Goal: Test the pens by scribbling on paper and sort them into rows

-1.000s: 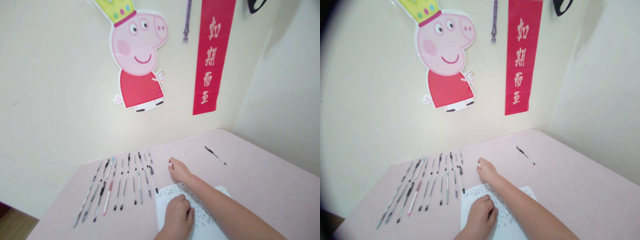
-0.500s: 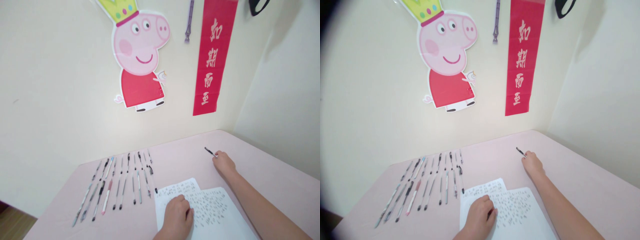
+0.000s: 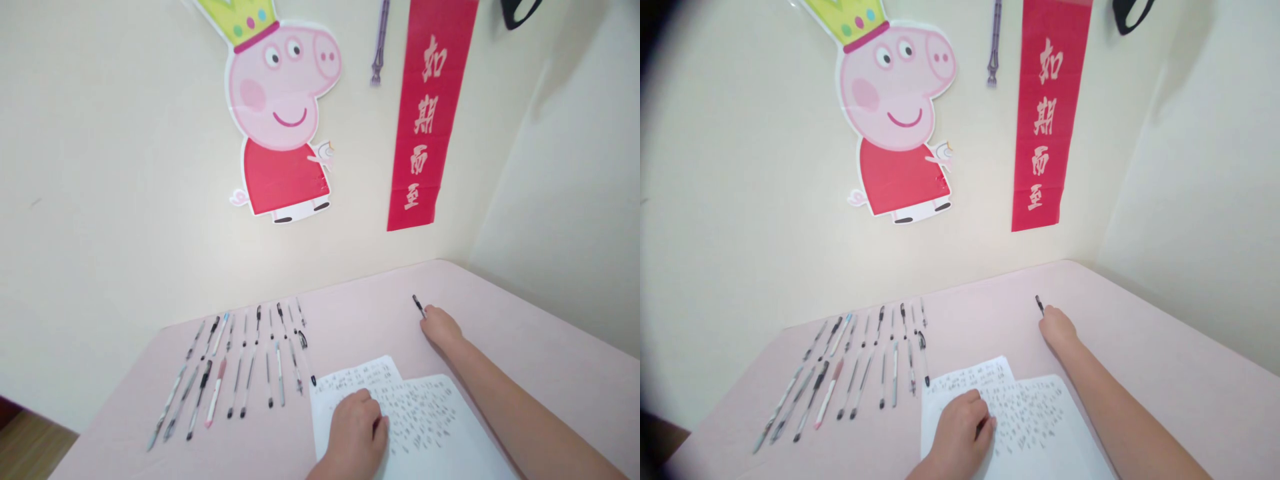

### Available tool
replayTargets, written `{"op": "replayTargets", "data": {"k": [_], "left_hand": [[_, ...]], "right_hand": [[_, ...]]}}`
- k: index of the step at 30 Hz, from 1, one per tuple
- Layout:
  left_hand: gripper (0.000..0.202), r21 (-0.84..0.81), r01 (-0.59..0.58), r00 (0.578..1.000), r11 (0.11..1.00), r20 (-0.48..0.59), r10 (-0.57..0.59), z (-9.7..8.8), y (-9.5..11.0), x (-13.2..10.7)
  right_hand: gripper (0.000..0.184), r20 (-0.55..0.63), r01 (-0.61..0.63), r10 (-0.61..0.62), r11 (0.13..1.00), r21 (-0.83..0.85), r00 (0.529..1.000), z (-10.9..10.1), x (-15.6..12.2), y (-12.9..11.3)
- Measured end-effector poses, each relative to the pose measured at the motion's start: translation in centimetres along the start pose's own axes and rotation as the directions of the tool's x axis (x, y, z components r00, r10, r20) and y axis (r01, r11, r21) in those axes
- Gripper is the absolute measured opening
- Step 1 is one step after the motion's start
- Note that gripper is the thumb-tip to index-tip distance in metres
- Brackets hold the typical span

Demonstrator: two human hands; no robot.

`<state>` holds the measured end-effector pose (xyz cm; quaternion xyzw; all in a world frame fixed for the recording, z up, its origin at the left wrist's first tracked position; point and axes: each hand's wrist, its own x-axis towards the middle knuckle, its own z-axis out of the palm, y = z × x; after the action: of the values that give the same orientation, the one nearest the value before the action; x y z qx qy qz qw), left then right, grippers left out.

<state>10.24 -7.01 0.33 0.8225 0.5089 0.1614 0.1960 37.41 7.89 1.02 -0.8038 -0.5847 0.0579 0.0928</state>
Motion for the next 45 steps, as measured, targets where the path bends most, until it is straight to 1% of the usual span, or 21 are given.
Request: {"op": "replayTargets", "data": {"k": [4, 6, 8, 9, 11, 13, 14, 15, 17, 20, 23, 28, 33, 38, 40, 43, 45], "left_hand": [[0.018, 0.002, 0.007, 1.000, 1.000, 0.009, -0.007, -0.2, 0.2, -0.1], [0.018, 0.000, 0.007, 1.000, 1.000, 0.016, -0.007, -0.3, 0.3, -0.1], [0.019, 0.000, 0.005, 1.000, 1.000, 0.019, -0.005, -0.4, 0.3, -0.1], [0.019, -0.001, 0.005, 1.000, 1.000, 0.020, -0.005, -0.3, 0.3, -0.1], [0.018, -0.008, 0.006, 1.000, 1.000, 0.020, -0.006, -0.3, 0.3, -0.1], [0.019, -0.017, 0.008, 1.000, 1.000, 0.015, -0.008, -0.2, 0.2, -0.1], [0.019, -0.019, 0.010, 1.000, 1.000, 0.013, -0.009, -0.1, 0.2, -0.1], [0.019, -0.023, 0.010, 1.000, 1.000, 0.010, -0.010, -0.1, 0.2, -0.1], [0.018, -0.039, 0.002, 1.000, 0.999, 0.006, -0.001, 0.0, 0.1, 0.0], [0.019, -0.082, -0.040, 0.999, 0.996, -0.003, 0.039, 0.1, 0.1, 0.2], [0.026, -0.108, -0.060, 0.998, 0.992, -0.008, 0.059, -0.1, 0.1, 0.2], [0.029, -0.140, -0.042, 0.999, 0.989, 0.012, 0.044, -0.5, 0.4, 0.1], [0.033, -0.179, -0.057, 0.998, 0.982, -0.024, 0.053, -0.7, 0.6, 0.0], [0.029, -0.141, -0.048, 0.999, 0.989, -0.019, 0.046, -0.5, 0.5, 0.1], [0.027, -0.119, -0.042, 0.999, 0.992, -0.016, 0.040, -0.5, 0.5, 0.1], [0.025, -0.103, -0.039, 0.999, 0.994, -0.020, 0.037, -0.5, 0.5, 0.1], [0.023, -0.088, -0.031, 0.999, 0.996, -0.020, 0.029, -0.5, 0.5, 0.0]], "right_hand": [[0.032, 0.029, 0.098, -0.100, 0.994, 0.050, 0.995, 0.1, -0.8, -3.0], [0.036, 0.031, 0.173, -0.177, 0.981, 0.092, 0.984, 0.1, -1.5, -5.1], [0.043, 0.027, 0.265, -0.272, 0.954, 0.142, 0.962, 0.2, -2.7, -7.5], [0.044, 0.031, 0.312, -0.321, 0.935, 0.167, 0.947, 0.3, -3.4, -8.8], [0.049, 0.055, 0.413, -0.435, 0.882, 0.226, 0.899, 0.7, -4.9, -11.5], [0.053, 0.068, 0.467, -0.498, 0.846, 0.257, 0.865, 1.3, -6.5, -14.1], [0.054, 0.074, 0.497, -0.534, 0.823, 0.277, 0.842, 1.6, -7.2, -15.2], [0.054, 0.077, 0.537, -0.583, 0.785, 0.307, 0.809, 1.9, -7.9, -16.2], [0.054, 0.090, 0.585, -0.646, 0.734, 0.344, 0.758, 2.7, -8.9, -17.9], [0.052, 0.105, 0.605, -0.677, 0.707, 0.365, 0.728, 3.6, -9.9, -19.5], [0.050, 0.116, 0.605, -0.683, 0.703, 0.373, 0.721, 4.1, -10.3, -20.2], [0.047, 0.138, 0.597, -0.680, 0.709, 0.376, 0.720, 4.1, -10.7, -20.6], [0.046, 0.144, 0.598, -0.686, 0.703, 0.386, 0.713, 3.7, -11.0, -20.6], [0.042, 0.130, 0.598, -0.690, 0.693, 0.402, 0.712, 3.4, -11.1, -20.1], [0.040, 0.080, 0.594, -0.684, 0.680, 0.430, 0.725, 3.5, -11.0, -19.5], [0.035, -0.040, 0.569, -0.639, 0.652, 0.500, 0.768, 3.5, -10.9, -18.3], [0.029, -0.088, 0.553, -0.608, 0.640, 0.533, 0.789, 3.4, -11.1, -17.3]]}}
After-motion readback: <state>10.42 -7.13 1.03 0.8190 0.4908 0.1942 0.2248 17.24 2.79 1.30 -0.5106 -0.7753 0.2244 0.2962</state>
